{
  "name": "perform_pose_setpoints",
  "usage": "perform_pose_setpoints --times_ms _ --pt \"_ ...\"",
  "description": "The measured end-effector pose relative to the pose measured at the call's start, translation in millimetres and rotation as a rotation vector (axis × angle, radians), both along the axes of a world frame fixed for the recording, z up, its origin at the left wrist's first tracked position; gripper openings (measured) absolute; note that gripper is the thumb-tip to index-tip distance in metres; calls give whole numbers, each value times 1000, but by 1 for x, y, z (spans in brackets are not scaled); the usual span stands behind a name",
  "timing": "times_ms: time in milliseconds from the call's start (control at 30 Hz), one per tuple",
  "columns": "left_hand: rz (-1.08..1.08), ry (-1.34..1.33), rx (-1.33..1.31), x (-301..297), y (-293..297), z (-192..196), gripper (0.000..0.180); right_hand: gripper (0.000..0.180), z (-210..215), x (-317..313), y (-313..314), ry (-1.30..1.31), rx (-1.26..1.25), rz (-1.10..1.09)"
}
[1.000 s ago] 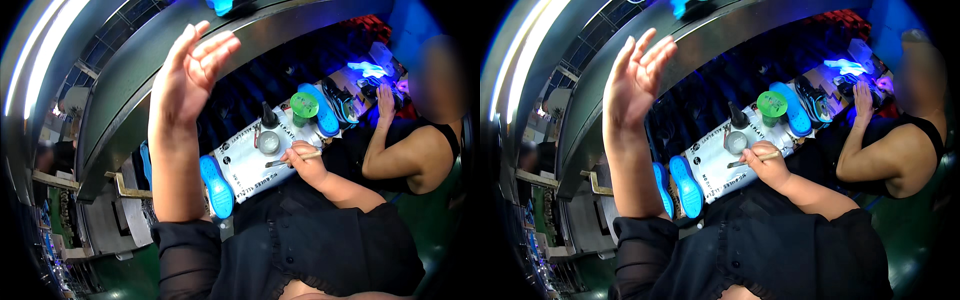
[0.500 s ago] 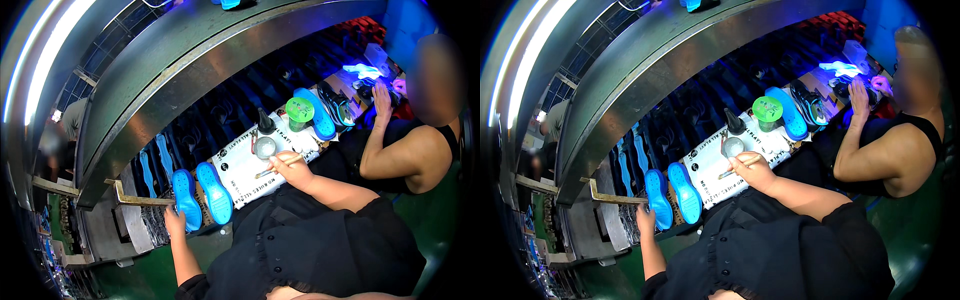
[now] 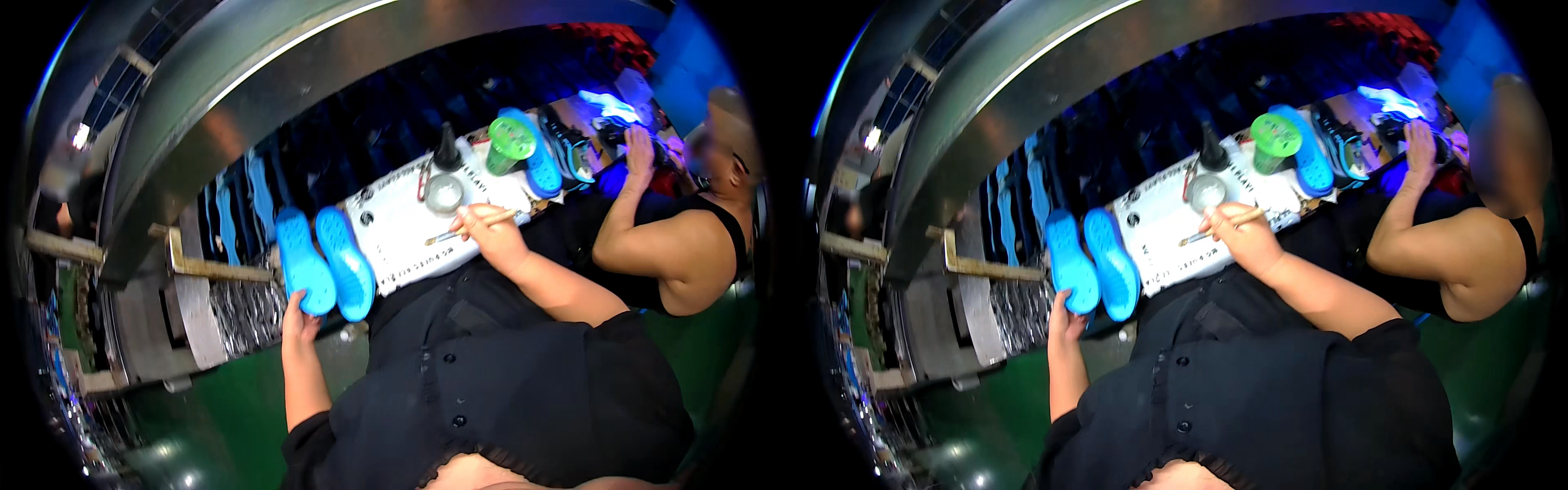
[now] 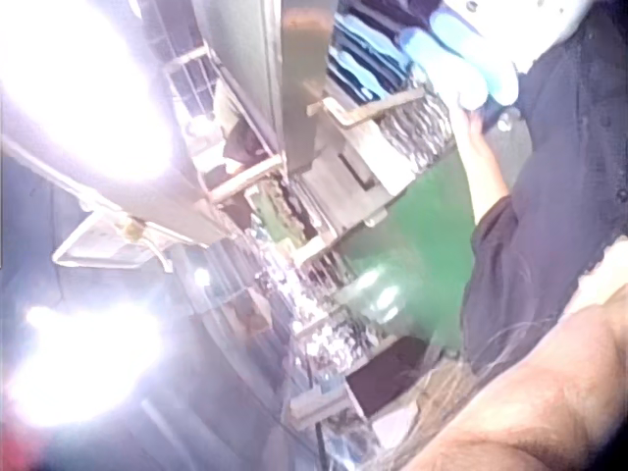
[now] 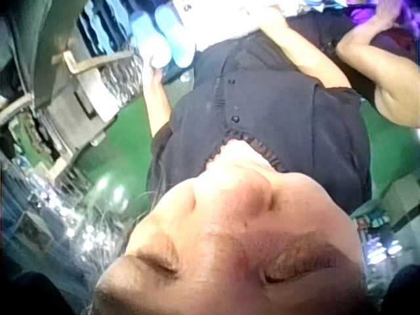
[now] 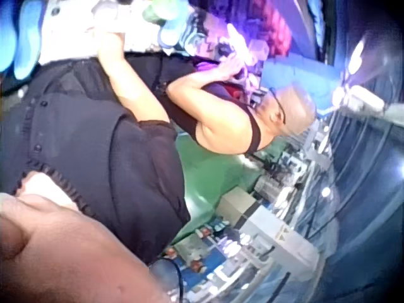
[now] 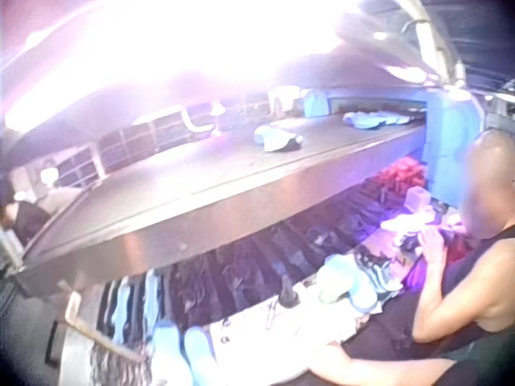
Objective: The person uses a small brush to apply white paint to the sole of a blue clog-style shoe. They repeatedly dip the brush into a small container of paint and carefully cover the textured surface of the shoe sole, then place the finished shoe on a nearby shelf.
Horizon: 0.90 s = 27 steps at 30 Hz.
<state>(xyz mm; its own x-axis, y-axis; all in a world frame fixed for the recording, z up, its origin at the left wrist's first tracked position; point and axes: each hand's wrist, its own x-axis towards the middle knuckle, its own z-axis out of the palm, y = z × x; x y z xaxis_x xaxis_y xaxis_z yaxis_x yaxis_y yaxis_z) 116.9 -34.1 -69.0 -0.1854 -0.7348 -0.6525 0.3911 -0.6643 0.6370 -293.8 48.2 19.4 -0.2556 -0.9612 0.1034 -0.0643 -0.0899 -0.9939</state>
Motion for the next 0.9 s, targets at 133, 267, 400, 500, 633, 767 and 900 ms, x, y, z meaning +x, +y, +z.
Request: perform_pose_setpoints --times_ms 133,267,400,500,633,767,900 --pt "-56 92 -172 -47 10 40 30 31 13 1 5 -17 16 -29" --pt "-17 -111 -423 -108 37 77 43 31 21 3 -2 -40 -17 3" --pt "-62 -256 -652 -138 47 91 41 32 46 17 -9 -20 -121 95" --pt "-23 -399 -750 -156 47 93 38 26 55 22 -9 254 -262 162" --pt "-26 -483 -873 -167 49 93 27 24 52 26 -6 471 -395 186" --pt "-105 -509 -918 -172 53 99 31 20 48 30 -8 528 -467 161" --pt "-113 -550 -986 -171 53 98 30 18 47 33 -9 625 -520 154"
